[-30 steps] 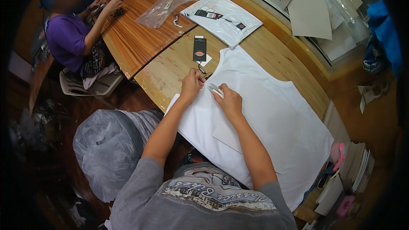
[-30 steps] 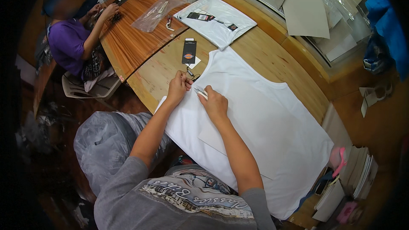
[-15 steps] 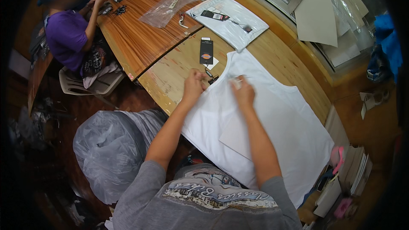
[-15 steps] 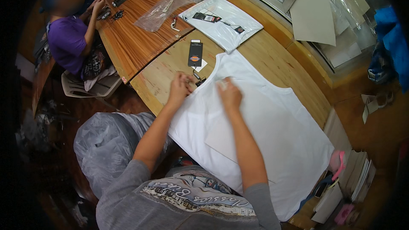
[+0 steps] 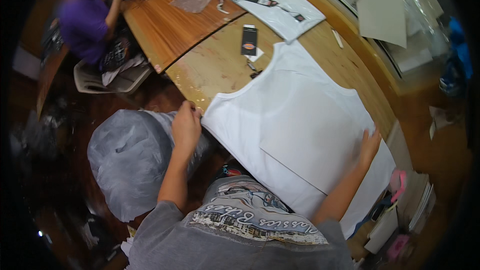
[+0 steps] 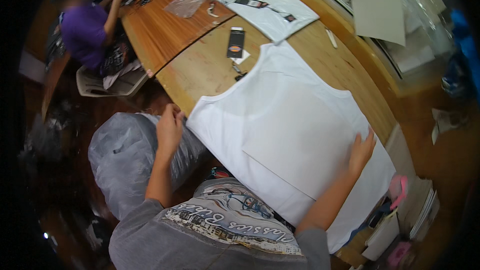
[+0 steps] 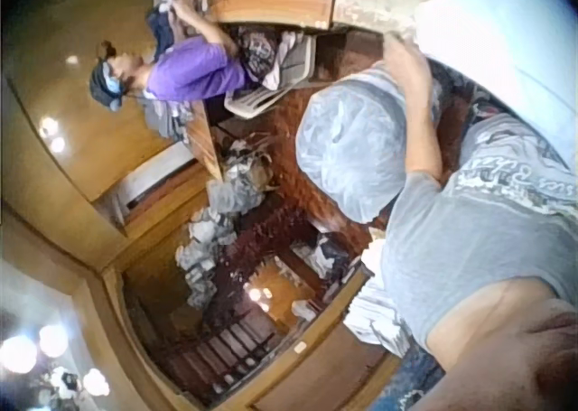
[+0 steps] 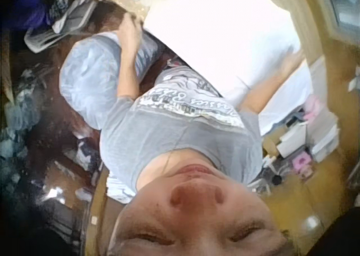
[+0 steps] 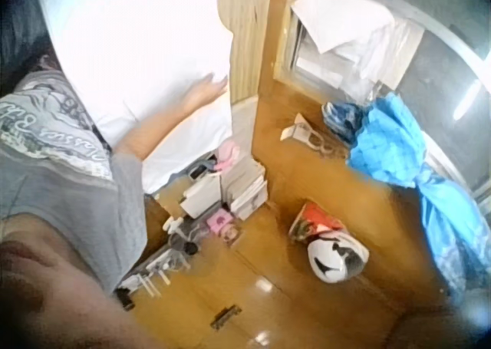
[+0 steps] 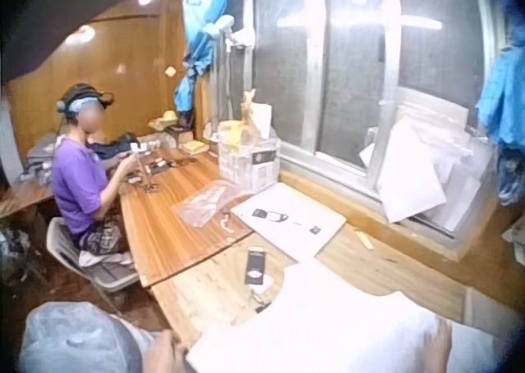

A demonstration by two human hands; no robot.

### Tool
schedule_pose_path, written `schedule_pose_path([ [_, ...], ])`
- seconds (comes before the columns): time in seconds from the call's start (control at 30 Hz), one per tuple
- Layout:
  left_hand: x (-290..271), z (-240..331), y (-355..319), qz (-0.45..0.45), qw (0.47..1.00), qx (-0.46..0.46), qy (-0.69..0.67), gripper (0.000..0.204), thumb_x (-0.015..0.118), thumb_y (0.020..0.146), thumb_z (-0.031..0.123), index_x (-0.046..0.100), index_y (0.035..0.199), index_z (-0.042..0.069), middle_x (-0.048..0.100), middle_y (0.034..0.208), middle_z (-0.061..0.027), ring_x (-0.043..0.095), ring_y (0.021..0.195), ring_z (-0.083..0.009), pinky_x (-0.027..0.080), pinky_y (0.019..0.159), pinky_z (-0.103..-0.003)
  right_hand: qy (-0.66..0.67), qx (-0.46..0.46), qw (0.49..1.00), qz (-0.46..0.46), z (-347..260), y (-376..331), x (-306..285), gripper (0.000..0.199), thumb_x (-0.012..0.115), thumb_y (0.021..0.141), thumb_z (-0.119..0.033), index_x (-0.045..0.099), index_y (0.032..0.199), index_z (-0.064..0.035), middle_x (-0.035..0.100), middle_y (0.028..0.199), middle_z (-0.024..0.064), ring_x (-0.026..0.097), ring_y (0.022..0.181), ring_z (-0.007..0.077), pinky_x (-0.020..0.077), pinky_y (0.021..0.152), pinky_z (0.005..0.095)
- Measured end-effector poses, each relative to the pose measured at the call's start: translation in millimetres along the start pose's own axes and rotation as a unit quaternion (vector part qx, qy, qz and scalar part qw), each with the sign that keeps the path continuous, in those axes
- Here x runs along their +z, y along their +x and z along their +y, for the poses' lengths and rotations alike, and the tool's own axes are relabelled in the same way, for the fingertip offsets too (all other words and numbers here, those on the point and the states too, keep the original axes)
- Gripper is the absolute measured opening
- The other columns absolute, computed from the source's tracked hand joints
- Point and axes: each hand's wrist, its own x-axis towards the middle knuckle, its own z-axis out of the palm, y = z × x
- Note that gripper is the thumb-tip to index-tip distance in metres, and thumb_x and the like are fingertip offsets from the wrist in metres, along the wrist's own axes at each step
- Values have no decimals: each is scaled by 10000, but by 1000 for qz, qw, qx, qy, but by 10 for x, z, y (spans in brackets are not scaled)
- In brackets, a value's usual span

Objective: The person folds white t-shirts on a wooden table. They place a cardboard insert inside each shirt, fold the sleeves and body, and then attach a tag to the collar before stacking the finished shirts.

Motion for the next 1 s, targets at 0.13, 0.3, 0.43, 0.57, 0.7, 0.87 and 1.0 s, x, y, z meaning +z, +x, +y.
schedule_pose_path([
  [0.13, 618, 485, -246, -108, 964, 176, -167, 177, 525, 773, 90, 504, 934, 17, 555, 773, -165, 534, 738, -309, 420, 655, -375, -55, 237, 966, -83, 778, -674, -196, 426, 545, 786, -194, 419, 1175, -77, 531, 886, 137, 527, 831, 270, 419, 786, 366],
  [0.3, 1079, 1121, -397, -200, 947, 234, -95, 500, 617, 715, 108, 391, 1156, 37, 553, 843, -149, 545, 755, -276, 433, 665, -340, 253, 319, 905, -124, 659, -876, -237, 481, 575, 777, -201, 406, 1198, -42, 501, 610, 56, 501, 610, 149, 459, 645, 279],
  [0.43, 1233, 1199, -361, -249, 951, 155, -99, 541, 644, 675, 69, 395, 1154, 29, 521, 800, -138, 533, 754, -268, 430, 660, -331, 178, 258, 945, -97, 776, -892, -67, 447, 589, 770, -116, 422, 1156, 36, 561, 809, 75, 513, 609, 126, 459, 624, 235],
  [0.57, 1204, 1141, -158, -348, 913, 114, -179, 444, 651, 659, 43, 471, 1063, -2, 500, 816, -118, 525, 747, -211, 427, 645, -272, 538, 185, 817, -96, 836, -855, -170, 302, 565, 769, -37, 478, 1040, 63, 563, 910, 69, 528, 775, 132, 442, 693, 242],
  [0.7, 854, 1225, 35, -196, 921, 179, -286, 250, 635, 693, 55, 543, 916, -12, 487, 761, -47, 487, 677, -115, 399, 602, -201, 606, -6, 795, 1, 591, -798, -515, 137, 521, 785, -15, 544, 920, 2, 546, 960, 47, 511, 854, 132, 425, 719, 245],
  [0.87, 630, 1147, 527, -465, 741, 31, -484, 180, 517, 814, 118, 548, 972, 36, 549, 897, -49, 541, 696, -102, 434, 606, -190, 553, 97, 821, -109, 277, -787, -573, 169, 449, 804, -55, 603, 869, -32, 572, 823, 38, 506, 676, 94, 411, 603, 195],
  [1.0, 762, 847, 575, -496, 786, 55, -365, 310, 568, 760, 57, 525, 1065, 89, 513, 1052, -110, 517, 920, -189, 430, 774, -279, 574, 171, 740, -306, 449, -950, -379, 210, 462, 823, -81, 556, 987, 10, 586, 763, 43, 506, 591, 77, 410, 532, 188],
])
